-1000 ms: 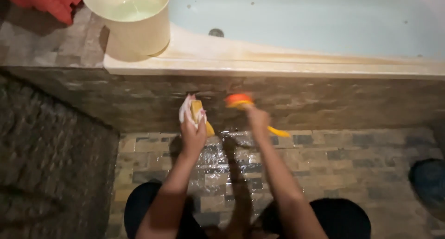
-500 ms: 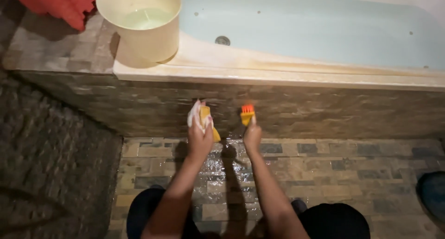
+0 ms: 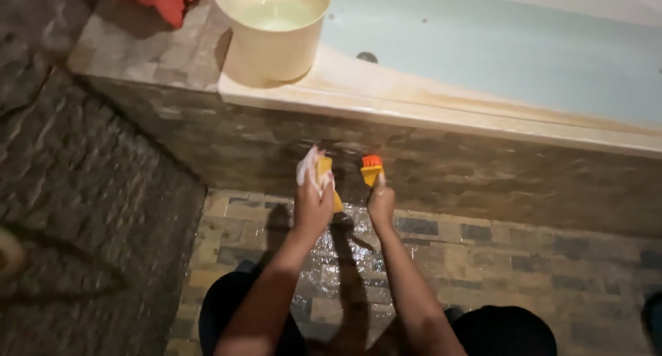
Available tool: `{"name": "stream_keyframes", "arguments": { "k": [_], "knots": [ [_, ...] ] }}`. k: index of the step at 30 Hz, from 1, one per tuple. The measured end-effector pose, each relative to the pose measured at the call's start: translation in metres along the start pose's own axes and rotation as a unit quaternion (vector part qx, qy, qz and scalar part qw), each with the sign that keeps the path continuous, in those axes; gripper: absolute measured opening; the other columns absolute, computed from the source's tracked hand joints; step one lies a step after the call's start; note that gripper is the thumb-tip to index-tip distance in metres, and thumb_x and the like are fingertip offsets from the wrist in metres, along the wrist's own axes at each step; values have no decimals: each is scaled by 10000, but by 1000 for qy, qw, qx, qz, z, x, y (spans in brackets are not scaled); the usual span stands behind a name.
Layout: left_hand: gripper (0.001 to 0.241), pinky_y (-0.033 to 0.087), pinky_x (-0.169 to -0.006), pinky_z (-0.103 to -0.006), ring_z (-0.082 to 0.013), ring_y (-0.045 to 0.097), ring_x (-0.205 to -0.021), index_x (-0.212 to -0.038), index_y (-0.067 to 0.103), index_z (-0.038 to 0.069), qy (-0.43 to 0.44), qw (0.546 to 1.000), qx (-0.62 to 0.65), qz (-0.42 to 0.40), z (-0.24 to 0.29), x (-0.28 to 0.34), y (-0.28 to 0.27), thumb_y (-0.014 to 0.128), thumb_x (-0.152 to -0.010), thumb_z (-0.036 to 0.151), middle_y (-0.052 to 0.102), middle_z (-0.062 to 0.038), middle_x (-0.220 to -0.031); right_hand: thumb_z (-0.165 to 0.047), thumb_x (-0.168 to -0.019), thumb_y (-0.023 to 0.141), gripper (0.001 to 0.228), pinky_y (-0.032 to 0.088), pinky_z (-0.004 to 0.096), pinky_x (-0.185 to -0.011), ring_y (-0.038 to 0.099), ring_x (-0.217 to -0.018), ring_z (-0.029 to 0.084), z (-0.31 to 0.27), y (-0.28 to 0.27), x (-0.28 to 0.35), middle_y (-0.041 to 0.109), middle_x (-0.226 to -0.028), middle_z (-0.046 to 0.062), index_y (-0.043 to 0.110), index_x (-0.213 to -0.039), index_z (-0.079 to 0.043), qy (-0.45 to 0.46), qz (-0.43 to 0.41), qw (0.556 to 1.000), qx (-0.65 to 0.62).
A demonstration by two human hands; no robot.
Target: The person scrubs a tiled wall area adjacent to a bathtub using a handheld brush and a sponge. They apply cleaning foam to the surface, scrub the tiles and grout, and rinse the area by pouring water from a small bucket.
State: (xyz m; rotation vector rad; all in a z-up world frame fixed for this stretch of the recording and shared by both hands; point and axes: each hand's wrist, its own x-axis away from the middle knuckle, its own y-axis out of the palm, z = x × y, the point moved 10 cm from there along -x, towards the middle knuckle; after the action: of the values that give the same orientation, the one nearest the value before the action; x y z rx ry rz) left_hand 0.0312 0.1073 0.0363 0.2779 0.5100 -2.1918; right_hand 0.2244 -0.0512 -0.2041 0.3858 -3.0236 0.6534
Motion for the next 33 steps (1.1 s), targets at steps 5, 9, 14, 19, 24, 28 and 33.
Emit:
{"name": "stream_keyframes", "arguments": {
  "k": [5, 9, 14, 19, 24, 28, 33],
  "knots": [
    [525, 448, -1134, -439, -403, 552, -1334, -1507, 375, -64, 46, 999, 2, 20, 9, 7, -19, 532, -1018, 43, 498, -281, -1445, -534, -1094, 279, 761, 418, 382, -480, 528, -455, 202, -44, 14, -21, 532, -514, 77, 560, -657, 22, -53, 19, 991, -122],
    [520, 437, -1148, -448, -414, 541, -1344, -1500, 384, -67, 49, 998, -5, 28, 12, 9, -38, 545, -1018, 42, 519, -276, -1436, -495, -1110, 252, 709, 415, 386, -469, 536, -464, 208, -28, 33, -7, 530, -525, 83, 563, -752, 32, -83, 32, 994, -62],
    [513, 432, -1154, -449, -413, 530, -1364, -1497, 382, -72, 52, 998, 2, 38, 13, 7, -52, 539, -1022, 42, 503, -287, -1453, -441, -1110, 294, 662, 416, 390, -448, 540, -443, 209, 32, 54, 21, 515, -497, 77, 563, -679, -18, 57, -9, 998, -40],
    [512, 437, -1157, -450, -414, 535, -1358, -1493, 388, -66, 52, 998, -17, 40, 8, 7, -62, 542, -1017, 42, 518, -286, -1444, -409, -1131, 283, 639, 417, 374, -458, 537, -453, 186, -36, 60, -21, 537, -531, 54, 528, -691, -16, -79, 1, 987, -143],
    [520, 443, -1150, -446, -415, 529, -1374, -1509, 362, -66, 28, 999, 17, 43, 4, 2, -64, 525, -1030, 56, 482, -299, -1465, -442, -1114, 331, 617, 373, 372, -447, 510, -460, 181, 0, 63, 5, 502, -530, 68, 516, -698, -27, 14, 20, 995, -96],
    [527, 419, -1161, -464, -423, 516, -1370, -1510, 358, -66, 46, 998, -6, 48, 6, -2, -64, 527, -1024, 47, 492, -293, -1462, -447, -1100, 310, 616, 377, 354, -451, 511, -454, 180, -13, 64, 11, 509, -522, 55, 549, -709, -35, 30, 10, 995, -99],
    [490, 411, -1154, -462, -426, 467, -1401, -1507, 406, -40, 66, 997, -10, 38, 18, 2, -63, 482, -1025, 1, 494, -275, -1492, -439, -1153, 247, 702, 408, 337, -462, 522, -458, 168, -80, 66, -22, 525, -530, 50, 522, -688, 9, -86, -20, 981, -172]
  ]
}}
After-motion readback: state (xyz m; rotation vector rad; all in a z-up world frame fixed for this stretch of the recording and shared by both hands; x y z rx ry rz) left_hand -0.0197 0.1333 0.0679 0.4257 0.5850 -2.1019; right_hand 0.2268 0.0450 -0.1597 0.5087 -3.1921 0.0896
